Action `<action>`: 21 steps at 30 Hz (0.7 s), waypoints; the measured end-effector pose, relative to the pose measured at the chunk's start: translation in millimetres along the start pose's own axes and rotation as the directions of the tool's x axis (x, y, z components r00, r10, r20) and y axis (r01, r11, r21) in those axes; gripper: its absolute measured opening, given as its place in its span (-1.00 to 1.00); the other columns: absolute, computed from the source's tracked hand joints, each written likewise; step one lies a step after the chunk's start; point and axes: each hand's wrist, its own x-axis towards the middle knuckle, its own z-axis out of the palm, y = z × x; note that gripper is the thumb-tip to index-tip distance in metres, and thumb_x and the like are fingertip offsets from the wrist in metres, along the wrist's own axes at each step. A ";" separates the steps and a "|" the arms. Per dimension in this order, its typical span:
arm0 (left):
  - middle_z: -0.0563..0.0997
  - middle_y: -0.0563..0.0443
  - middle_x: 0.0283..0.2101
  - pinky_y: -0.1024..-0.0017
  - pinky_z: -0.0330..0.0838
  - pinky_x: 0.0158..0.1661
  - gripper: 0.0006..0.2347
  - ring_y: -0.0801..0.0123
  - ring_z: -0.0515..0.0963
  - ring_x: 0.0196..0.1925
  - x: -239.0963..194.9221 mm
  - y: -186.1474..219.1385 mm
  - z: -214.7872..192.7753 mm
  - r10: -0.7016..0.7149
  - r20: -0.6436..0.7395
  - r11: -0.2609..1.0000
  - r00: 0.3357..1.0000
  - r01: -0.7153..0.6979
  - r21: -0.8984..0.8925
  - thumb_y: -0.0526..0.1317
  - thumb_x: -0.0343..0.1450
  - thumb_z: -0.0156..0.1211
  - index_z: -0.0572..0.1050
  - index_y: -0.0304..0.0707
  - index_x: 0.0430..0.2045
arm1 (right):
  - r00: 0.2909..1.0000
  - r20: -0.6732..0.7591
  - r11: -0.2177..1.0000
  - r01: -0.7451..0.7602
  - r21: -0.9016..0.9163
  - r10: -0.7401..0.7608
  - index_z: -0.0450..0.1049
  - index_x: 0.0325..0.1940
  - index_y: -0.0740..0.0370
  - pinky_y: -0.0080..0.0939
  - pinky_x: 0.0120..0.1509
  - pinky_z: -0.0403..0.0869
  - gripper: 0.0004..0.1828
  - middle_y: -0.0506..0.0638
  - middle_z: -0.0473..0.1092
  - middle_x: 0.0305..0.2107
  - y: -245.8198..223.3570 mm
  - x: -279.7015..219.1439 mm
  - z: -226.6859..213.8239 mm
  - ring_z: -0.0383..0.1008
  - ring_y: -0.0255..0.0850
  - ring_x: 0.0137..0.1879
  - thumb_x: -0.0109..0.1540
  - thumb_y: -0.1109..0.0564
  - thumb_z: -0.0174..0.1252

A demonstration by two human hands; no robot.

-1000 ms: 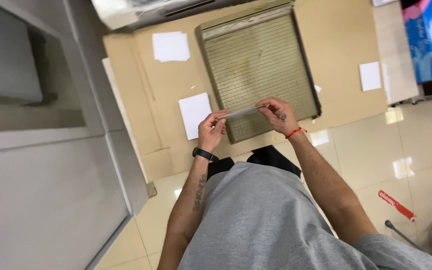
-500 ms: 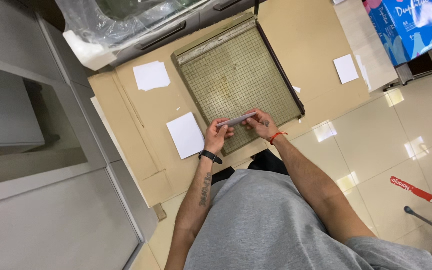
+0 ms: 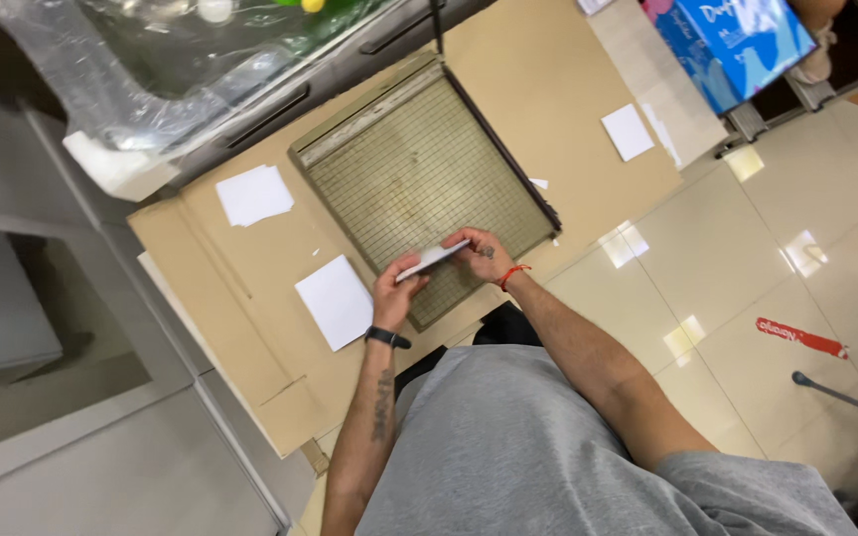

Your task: The person repeatedly places small white paper sheets onto a paper cutter, aligns them, and uses the cutter's blade to trim the paper. The cut pieces are set aside on the counter.

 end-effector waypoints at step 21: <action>0.63 -0.14 -0.12 0.58 0.64 -0.46 -0.76 0.49 0.64 -0.50 42.8 -19.0 139.3 -0.152 -0.208 0.880 0.966 0.228 0.416 -0.46 0.46 -0.07 0.61 -0.33 -0.17 | 0.946 -0.158 0.847 0.170 -0.504 -0.283 0.53 0.11 0.18 0.01 -0.09 0.57 -0.42 0.23 0.50 -0.10 -123.4 2.7 -175.8 0.53 0.26 0.00 0.10 0.52 -0.05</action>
